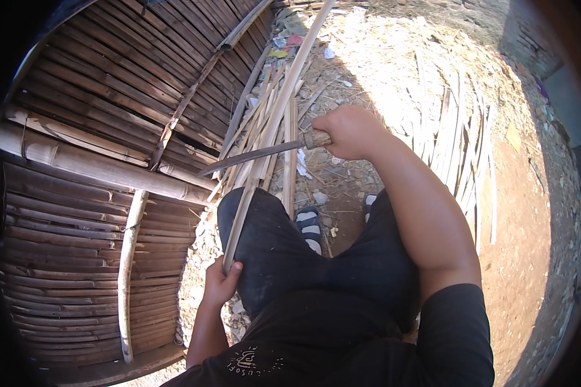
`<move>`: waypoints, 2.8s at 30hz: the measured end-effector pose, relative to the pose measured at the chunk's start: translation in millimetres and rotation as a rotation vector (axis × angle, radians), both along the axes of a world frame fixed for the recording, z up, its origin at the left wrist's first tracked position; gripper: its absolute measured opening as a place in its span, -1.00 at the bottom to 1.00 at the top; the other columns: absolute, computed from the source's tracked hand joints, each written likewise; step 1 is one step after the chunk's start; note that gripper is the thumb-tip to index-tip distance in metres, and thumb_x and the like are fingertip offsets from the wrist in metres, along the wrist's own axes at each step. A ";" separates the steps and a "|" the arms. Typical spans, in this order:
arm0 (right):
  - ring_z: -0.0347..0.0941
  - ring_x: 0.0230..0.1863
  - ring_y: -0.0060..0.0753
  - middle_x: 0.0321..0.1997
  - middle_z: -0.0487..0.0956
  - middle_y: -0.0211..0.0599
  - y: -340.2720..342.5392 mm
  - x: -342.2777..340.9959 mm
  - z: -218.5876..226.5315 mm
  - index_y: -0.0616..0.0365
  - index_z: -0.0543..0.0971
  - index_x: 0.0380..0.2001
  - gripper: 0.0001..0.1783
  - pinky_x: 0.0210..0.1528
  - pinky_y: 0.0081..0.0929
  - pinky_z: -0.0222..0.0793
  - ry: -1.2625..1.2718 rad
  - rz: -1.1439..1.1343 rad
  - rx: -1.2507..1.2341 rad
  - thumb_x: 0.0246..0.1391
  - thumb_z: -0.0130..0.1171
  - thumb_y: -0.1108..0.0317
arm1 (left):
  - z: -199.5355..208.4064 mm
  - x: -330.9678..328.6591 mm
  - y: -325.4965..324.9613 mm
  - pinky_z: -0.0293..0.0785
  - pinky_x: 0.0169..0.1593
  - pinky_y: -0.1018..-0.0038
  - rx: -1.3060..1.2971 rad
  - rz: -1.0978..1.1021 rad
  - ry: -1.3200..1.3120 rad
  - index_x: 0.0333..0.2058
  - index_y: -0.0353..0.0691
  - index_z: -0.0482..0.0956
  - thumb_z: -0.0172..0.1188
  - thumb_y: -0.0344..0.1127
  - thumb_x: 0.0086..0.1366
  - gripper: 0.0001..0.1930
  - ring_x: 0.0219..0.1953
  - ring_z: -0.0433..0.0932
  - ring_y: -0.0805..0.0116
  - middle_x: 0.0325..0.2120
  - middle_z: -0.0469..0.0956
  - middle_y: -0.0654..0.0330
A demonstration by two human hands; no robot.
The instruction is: The person splits thin bamboo strips with a knife while holding them against their lap.
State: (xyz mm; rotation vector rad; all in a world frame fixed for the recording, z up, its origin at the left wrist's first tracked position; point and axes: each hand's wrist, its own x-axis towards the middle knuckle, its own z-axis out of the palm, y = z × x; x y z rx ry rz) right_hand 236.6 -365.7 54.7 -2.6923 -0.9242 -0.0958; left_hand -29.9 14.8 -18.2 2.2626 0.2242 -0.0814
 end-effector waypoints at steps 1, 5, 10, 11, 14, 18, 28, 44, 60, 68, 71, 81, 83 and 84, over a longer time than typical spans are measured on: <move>0.63 -0.19 0.17 -0.35 0.66 -0.04 2.7 0.2 -0.1 0.04 0.61 -0.21 -0.68 -0.16 0.06 0.53 0.009 0.019 -0.002 -0.11 0.36 0.32 | 0.4 -0.5 0.5 0.38 -0.41 0.46 0.003 -0.002 0.001 -0.35 -0.29 0.56 0.36 -0.03 0.39 -0.61 -0.53 0.41 0.52 -0.64 0.46 0.29; 0.62 -0.16 0.18 -0.32 0.66 -0.01 -2.6 10.9 -2.9 0.08 0.60 -0.19 -0.69 -0.13 0.05 0.52 0.091 -0.056 0.058 0.00 0.38 0.24 | -3.4 -0.6 2.4 0.38 -0.41 0.45 0.008 -0.004 -0.007 -0.35 -0.30 0.55 0.36 -0.03 0.39 -0.61 -0.54 0.41 0.49 -0.64 0.46 0.26; 0.59 -0.06 0.17 -0.24 0.67 0.04 -27.6 19.2 1.8 0.13 0.60 -0.11 -0.62 -0.01 0.03 0.49 0.151 -0.445 0.182 0.13 0.38 0.13 | 0.1 1.9 -0.5 0.38 -0.41 0.45 0.043 -0.001 0.000 -0.35 -0.30 0.55 0.36 -0.01 0.38 -0.59 -0.54 0.42 0.49 -0.64 0.46 0.26; 0.60 -0.07 0.18 -0.24 0.67 0.04 -28.6 18.2 0.9 0.14 0.60 -0.12 -0.63 -0.02 0.03 0.49 0.148 -0.433 0.199 0.13 0.39 0.12 | -1.3 2.1 1.0 0.39 -0.41 0.45 0.048 -0.009 0.001 -0.35 -0.30 0.55 0.36 -0.01 0.38 -0.58 -0.54 0.42 0.49 -0.64 0.47 0.26; 0.61 -0.11 0.18 -0.25 0.67 0.01 -26.8 13.7 -3.2 0.14 0.60 -0.16 -0.64 -0.07 0.04 0.50 0.106 -0.335 0.203 0.10 0.40 0.14 | -5.8 2.0 2.4 0.39 -0.41 0.45 0.026 -0.008 0.002 -0.35 -0.29 0.56 0.37 0.00 0.38 -0.59 -0.54 0.43 0.49 -0.64 0.47 0.26; 0.63 -0.17 0.16 -0.31 0.67 -0.05 -3.0 2.7 -5.8 0.10 0.61 -0.21 -0.68 -0.13 0.05 0.53 0.000 -0.067 0.046 -0.03 0.41 0.25 | -5.7 1.0 2.5 0.38 -0.42 0.45 0.033 0.007 0.011 -0.35 -0.28 0.56 0.38 0.00 0.37 -0.59 -0.56 0.42 0.50 -0.65 0.47 0.27; 0.63 -0.15 0.15 -0.29 0.68 -0.03 -12.5 20.7 -9.7 0.09 0.60 -0.21 -0.72 -0.10 0.06 0.52 -0.017 -0.400 0.120 0.03 0.36 0.24 | -2.6 1.4 -0.6 0.39 -0.44 0.43 0.100 -0.006 -0.007 -0.36 -0.30 0.58 0.40 -0.04 0.34 -0.61 -0.59 0.45 0.44 -0.67 0.48 0.22; 0.63 -0.14 0.14 -0.31 0.68 -0.06 2.7 6.2 -4.1 0.08 0.60 -0.21 -0.71 -0.12 0.07 0.53 0.007 -0.089 -0.013 -0.07 0.35 0.34 | 1.7 0.6 1.0 0.41 -0.44 0.39 0.136 -0.029 -0.001 -0.38 -0.30 0.57 0.41 -0.04 0.32 -0.60 -0.61 0.48 0.35 -0.68 0.49 0.18; 0.64 -0.17 0.11 -0.30 0.69 -0.13 2.6 1.7 -9.6 0.02 0.63 -0.18 -0.66 -0.13 0.06 0.54 0.040 0.005 -0.033 -0.11 0.38 0.29 | 5.7 3.5 1.7 0.40 -0.44 0.41 0.101 -0.037 0.026 -0.39 -0.30 0.58 0.43 -0.06 0.32 -0.62 -0.60 0.46 0.40 -0.67 0.50 0.19; 0.63 -0.09 0.12 -0.24 0.70 -0.03 -16.1 14.4 -1.5 0.05 0.64 -0.16 -0.72 -0.05 0.04 0.53 0.077 -0.454 0.132 0.08 0.35 0.21 | 0.8 3.5 4.1 0.39 -0.44 0.41 0.103 -0.032 0.020 -0.39 -0.28 0.58 0.42 -0.06 0.33 -0.62 -0.59 0.45 0.43 -0.68 0.48 0.23; 0.63 -0.06 0.12 -0.17 0.71 0.00 -33.9 18.9 -0.8 0.07 0.65 -0.05 -0.64 0.01 0.01 0.53 0.110 -0.581 0.232 0.14 0.34 0.15 | -0.6 4.8 6.6 0.38 -0.45 0.41 0.085 -0.038 0.034 -0.39 -0.28 0.58 0.41 -0.05 0.33 -0.62 -0.59 0.45 0.43 -0.68 0.48 0.23; 0.64 -0.16 0.14 -0.30 0.68 -0.03 7.0 -0.3 -4.3 0.06 0.65 -0.19 -0.67 -0.10 0.03 0.55 0.083 0.010 -0.045 0.01 0.41 0.17 | 5.0 5.1 5.7 0.38 -0.45 0.42 0.077 -0.043 0.033 -0.38 -0.28 0.59 0.42 -0.04 0.33 -0.62 -0.59 0.44 0.44 -0.68 0.47 0.25; 0.64 -0.13 0.12 -0.30 0.68 -0.02 9.5 -3.0 0.8 0.05 0.66 -0.15 -0.64 -0.08 0.04 0.54 0.098 0.020 -0.056 -0.01 0.42 0.18 | 1.7 3.9 7.4 0.37 -0.45 0.42 0.091 -0.043 0.024 -0.39 -0.28 0.59 0.42 -0.03 0.32 -0.61 -0.59 0.44 0.44 -0.68 0.47 0.25; 0.64 -0.12 0.12 -0.29 0.68 -0.02 6.3 -0.9 0.8 0.06 0.66 -0.13 -0.63 -0.07 0.04 0.54 0.100 0.008 -0.037 0.00 0.41 0.17 | 0.4 2.8 8.0 0.37 -0.45 0.42 0.098 -0.043 0.021 -0.39 -0.28 0.58 0.42 -0.03 0.32 -0.61 -0.60 0.44 0.44 -0.68 0.47 0.25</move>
